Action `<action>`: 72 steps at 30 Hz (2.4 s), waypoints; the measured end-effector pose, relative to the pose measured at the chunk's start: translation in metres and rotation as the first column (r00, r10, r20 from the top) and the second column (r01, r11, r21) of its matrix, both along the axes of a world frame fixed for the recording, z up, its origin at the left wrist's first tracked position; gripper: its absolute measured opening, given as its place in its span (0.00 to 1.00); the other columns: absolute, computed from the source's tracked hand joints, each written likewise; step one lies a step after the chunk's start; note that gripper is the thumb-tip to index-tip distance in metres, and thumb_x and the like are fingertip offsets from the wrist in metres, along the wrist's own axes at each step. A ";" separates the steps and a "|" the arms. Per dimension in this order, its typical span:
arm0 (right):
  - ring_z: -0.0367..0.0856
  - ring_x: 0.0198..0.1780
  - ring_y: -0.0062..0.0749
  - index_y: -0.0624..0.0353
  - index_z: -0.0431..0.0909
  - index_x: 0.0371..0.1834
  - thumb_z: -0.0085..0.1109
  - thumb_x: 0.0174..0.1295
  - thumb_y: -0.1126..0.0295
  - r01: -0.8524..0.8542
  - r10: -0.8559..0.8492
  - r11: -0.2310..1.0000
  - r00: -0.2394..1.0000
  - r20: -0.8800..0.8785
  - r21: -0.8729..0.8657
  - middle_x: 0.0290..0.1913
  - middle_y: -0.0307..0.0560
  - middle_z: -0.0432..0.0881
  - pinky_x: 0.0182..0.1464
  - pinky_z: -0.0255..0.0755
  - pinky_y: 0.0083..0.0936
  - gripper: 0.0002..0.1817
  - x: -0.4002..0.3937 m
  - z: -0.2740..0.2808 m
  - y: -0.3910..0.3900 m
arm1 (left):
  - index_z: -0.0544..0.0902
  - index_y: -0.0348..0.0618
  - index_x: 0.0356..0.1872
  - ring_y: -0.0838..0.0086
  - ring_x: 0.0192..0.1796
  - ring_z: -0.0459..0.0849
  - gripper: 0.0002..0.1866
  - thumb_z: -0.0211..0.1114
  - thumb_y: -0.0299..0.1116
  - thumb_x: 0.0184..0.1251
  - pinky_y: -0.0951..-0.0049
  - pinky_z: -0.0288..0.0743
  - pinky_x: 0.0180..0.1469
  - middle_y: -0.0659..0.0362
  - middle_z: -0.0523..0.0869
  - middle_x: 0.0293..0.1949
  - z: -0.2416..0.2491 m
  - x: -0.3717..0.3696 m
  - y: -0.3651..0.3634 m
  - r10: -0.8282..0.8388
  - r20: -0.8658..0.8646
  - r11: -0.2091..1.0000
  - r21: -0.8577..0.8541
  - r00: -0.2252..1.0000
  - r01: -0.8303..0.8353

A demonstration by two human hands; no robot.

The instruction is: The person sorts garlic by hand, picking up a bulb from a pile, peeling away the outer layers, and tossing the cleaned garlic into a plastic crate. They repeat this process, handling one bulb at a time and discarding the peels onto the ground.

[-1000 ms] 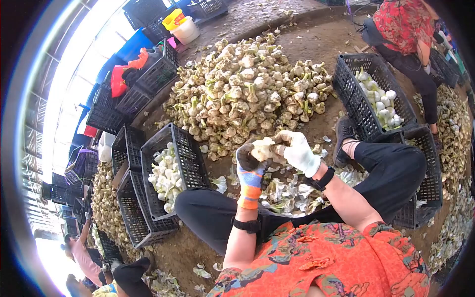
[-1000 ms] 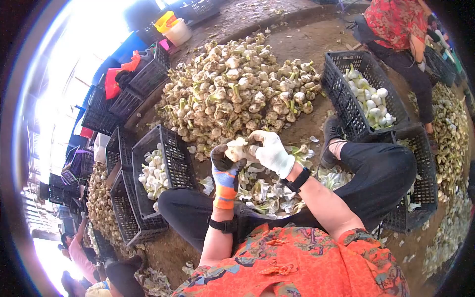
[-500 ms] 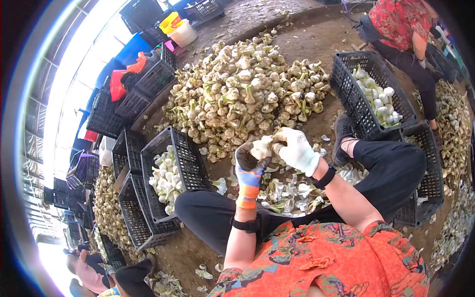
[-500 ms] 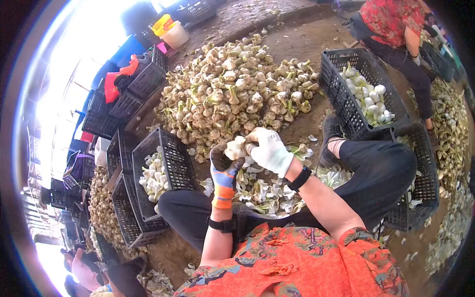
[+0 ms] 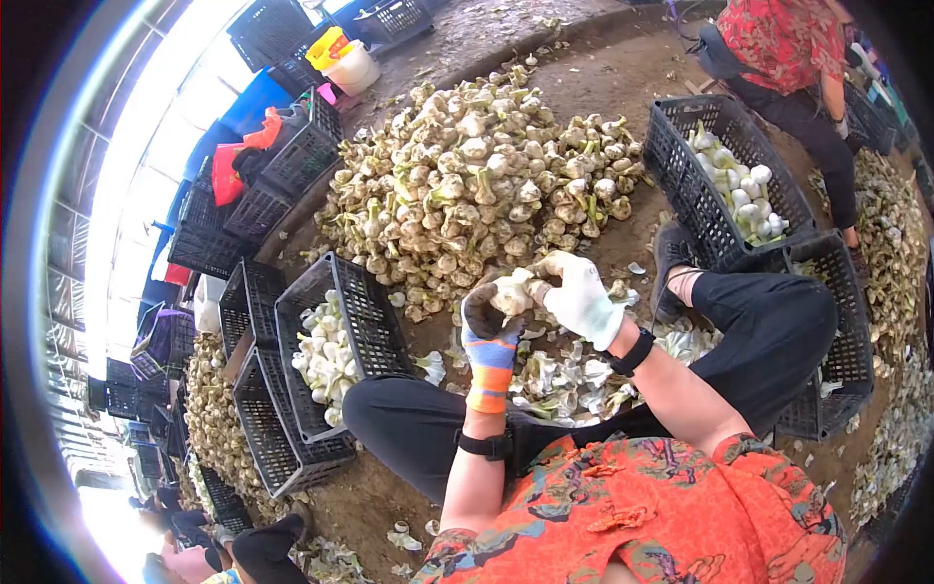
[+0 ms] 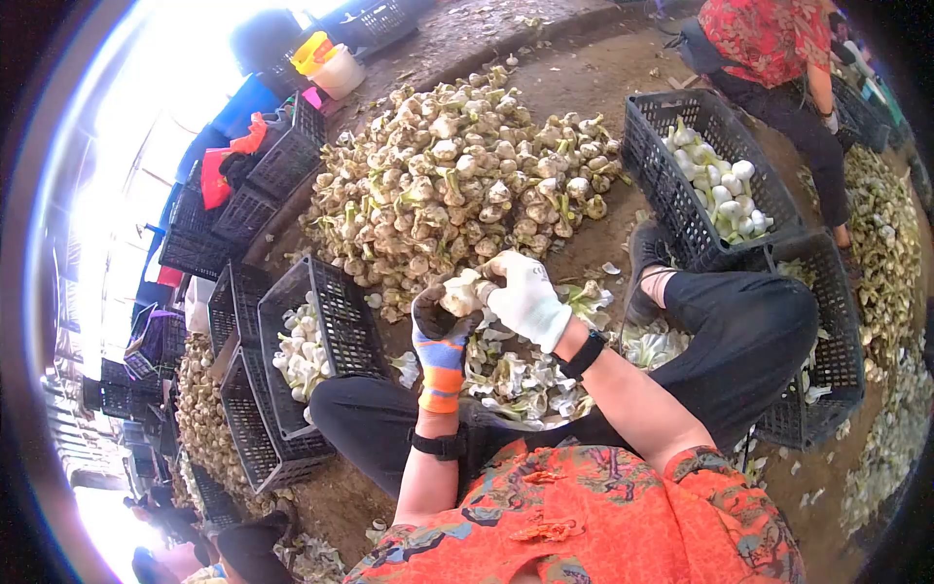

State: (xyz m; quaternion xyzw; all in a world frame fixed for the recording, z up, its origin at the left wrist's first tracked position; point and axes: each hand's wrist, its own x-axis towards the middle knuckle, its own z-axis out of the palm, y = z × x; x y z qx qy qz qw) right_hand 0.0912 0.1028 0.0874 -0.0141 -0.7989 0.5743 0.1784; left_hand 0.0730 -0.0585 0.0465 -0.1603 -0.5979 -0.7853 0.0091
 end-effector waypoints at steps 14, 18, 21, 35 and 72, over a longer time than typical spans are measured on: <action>0.80 0.25 0.29 0.68 0.78 0.33 0.56 0.55 0.74 -0.059 0.267 0.700 0.946 0.185 -0.711 0.26 0.46 0.81 0.30 0.74 0.24 0.07 -0.001 0.000 -0.005 | 0.69 0.39 0.58 0.68 0.56 0.77 0.28 0.65 0.15 0.54 0.66 0.72 0.60 0.53 0.76 0.55 0.016 0.011 0.008 -0.037 0.161 0.983 0.182 0.986 0.007; 0.81 0.27 0.30 0.69 0.76 0.37 0.55 0.56 0.76 -0.077 0.363 0.564 0.917 0.163 -0.822 0.29 0.48 0.81 0.31 0.75 0.25 0.08 0.002 0.001 -0.004 | 0.66 0.39 0.62 0.65 0.53 0.79 0.27 0.63 0.21 0.61 0.65 0.75 0.58 0.52 0.77 0.54 0.017 0.004 0.003 -0.189 0.274 0.936 0.339 0.943 0.089; 0.82 0.29 0.32 0.70 0.76 0.37 0.56 0.54 0.76 -0.033 0.028 0.995 0.998 -0.058 -0.090 0.29 0.51 0.82 0.32 0.75 0.27 0.09 -0.001 -0.007 -0.005 | 0.65 0.38 0.63 0.66 0.53 0.80 0.28 0.63 0.25 0.62 0.68 0.78 0.54 0.52 0.77 0.54 0.019 0.005 -0.002 -0.269 0.322 0.918 0.371 0.908 0.140; 0.74 0.30 0.23 0.67 0.76 0.36 0.56 0.53 0.77 -0.187 0.189 0.967 0.982 -0.002 -0.171 0.27 0.47 0.80 0.35 0.71 0.24 0.07 0.013 0.006 -0.019 | 0.77 0.39 0.45 0.68 0.42 0.82 0.17 0.57 0.45 0.70 0.69 0.79 0.46 0.56 0.82 0.42 -0.003 -0.001 0.007 -0.040 0.509 0.910 0.374 0.860 -0.179; 0.74 0.33 0.17 0.64 0.77 0.44 0.57 0.62 0.70 -0.179 0.279 0.851 0.950 0.137 -0.494 0.33 0.39 0.81 0.36 0.70 0.18 0.11 0.002 -0.001 -0.005 | 0.77 0.35 0.48 0.72 0.42 0.81 0.27 0.50 0.55 0.71 0.73 0.75 0.47 0.55 0.83 0.41 0.010 0.003 -0.006 0.019 0.169 0.999 0.027 0.986 -0.023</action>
